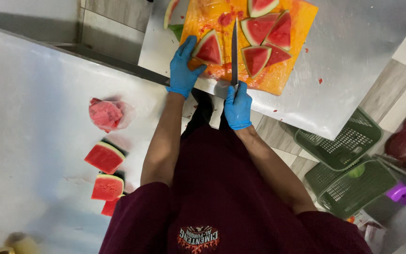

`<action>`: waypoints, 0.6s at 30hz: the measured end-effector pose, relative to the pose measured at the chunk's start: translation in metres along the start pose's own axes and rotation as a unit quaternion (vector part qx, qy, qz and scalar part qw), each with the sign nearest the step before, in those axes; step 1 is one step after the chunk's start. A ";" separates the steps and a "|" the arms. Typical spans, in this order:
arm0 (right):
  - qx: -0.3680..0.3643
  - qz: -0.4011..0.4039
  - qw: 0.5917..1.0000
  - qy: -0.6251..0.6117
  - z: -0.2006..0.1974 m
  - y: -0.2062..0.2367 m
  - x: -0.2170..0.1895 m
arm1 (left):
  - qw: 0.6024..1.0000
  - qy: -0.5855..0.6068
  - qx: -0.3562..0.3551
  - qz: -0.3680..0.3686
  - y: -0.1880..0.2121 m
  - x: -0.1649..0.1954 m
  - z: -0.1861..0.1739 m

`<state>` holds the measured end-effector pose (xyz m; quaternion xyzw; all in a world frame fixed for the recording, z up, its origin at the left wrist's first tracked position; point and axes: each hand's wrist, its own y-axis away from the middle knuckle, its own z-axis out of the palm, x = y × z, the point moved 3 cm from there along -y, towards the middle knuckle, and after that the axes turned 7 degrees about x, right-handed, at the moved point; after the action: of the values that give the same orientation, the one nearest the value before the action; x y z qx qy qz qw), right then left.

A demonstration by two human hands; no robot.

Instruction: The person cuts a watermelon into triangular slices on an orange cutting board using a knife. The slices are then placed into a metal bowl. The person wears blue gloves throughout the task.

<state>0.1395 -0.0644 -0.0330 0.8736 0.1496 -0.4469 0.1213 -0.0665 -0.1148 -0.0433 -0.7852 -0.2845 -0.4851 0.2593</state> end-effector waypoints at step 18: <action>-0.028 0.011 0.999 0.024 -0.003 0.036 0.024 | 0.984 -0.176 0.005 0.032 0.005 0.010 0.012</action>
<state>0.1687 -0.0926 -0.0480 0.8819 0.1556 -0.4199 0.1474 -0.0519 -0.1086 -0.0396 -0.8657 -0.3031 -0.3291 0.2244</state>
